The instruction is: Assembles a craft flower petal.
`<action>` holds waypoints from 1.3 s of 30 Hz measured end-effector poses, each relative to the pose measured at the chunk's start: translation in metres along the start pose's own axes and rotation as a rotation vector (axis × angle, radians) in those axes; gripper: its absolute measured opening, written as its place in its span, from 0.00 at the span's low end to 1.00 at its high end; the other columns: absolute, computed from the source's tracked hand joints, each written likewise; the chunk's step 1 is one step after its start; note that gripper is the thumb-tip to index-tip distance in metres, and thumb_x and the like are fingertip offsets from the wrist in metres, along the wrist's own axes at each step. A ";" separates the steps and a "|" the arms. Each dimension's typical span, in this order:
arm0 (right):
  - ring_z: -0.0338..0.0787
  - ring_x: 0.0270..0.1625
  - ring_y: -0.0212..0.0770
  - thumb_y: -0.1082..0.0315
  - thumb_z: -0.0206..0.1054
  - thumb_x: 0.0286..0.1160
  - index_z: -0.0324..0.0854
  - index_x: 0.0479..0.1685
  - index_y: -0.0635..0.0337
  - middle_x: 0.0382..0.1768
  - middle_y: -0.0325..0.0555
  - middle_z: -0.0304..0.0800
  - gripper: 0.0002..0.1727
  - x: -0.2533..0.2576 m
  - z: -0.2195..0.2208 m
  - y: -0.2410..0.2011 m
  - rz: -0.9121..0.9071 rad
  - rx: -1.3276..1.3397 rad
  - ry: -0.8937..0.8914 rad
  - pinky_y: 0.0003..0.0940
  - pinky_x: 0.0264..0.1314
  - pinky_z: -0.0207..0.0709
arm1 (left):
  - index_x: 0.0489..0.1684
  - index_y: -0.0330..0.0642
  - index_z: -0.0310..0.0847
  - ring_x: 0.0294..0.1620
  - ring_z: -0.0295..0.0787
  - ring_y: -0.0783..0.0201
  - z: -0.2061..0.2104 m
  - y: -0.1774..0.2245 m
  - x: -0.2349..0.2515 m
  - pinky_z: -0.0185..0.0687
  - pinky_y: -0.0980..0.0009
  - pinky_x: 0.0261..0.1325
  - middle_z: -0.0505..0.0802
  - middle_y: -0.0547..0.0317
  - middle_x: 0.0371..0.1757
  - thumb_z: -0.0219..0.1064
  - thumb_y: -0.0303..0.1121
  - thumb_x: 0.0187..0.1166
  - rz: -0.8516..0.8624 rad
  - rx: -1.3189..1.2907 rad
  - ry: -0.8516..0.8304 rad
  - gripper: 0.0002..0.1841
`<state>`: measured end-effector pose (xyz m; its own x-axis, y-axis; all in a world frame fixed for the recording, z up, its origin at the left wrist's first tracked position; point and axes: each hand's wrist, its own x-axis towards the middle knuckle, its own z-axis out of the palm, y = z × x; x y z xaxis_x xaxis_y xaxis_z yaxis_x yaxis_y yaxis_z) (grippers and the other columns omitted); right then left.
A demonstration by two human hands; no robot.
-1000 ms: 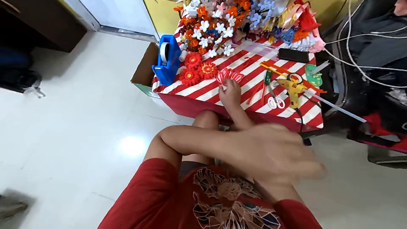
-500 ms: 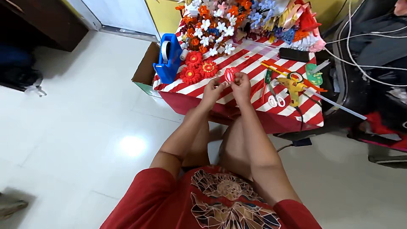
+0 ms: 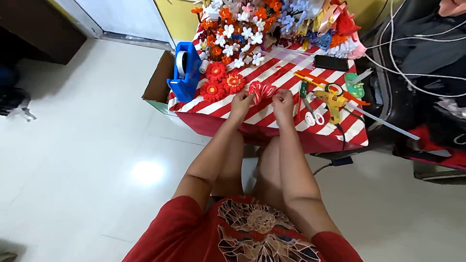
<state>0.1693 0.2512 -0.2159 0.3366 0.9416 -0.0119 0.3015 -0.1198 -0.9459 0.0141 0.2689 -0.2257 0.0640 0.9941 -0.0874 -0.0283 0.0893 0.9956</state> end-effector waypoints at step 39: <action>0.85 0.39 0.30 0.77 0.66 0.78 0.75 0.73 0.64 0.41 0.45 0.87 0.23 0.019 -0.046 0.004 -0.237 0.140 -0.225 0.28 0.46 0.82 | 0.55 0.39 0.77 0.26 0.83 0.73 0.054 0.003 0.052 0.83 0.76 0.34 0.88 0.63 0.32 0.61 0.25 0.85 0.009 -0.393 -0.119 0.07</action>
<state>0.2184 0.2544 -0.2048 0.0621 0.9856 0.1573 0.2171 0.1405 -0.9660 0.0713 0.3172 -0.2256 0.1759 0.9831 -0.0516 -0.4071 0.1203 0.9054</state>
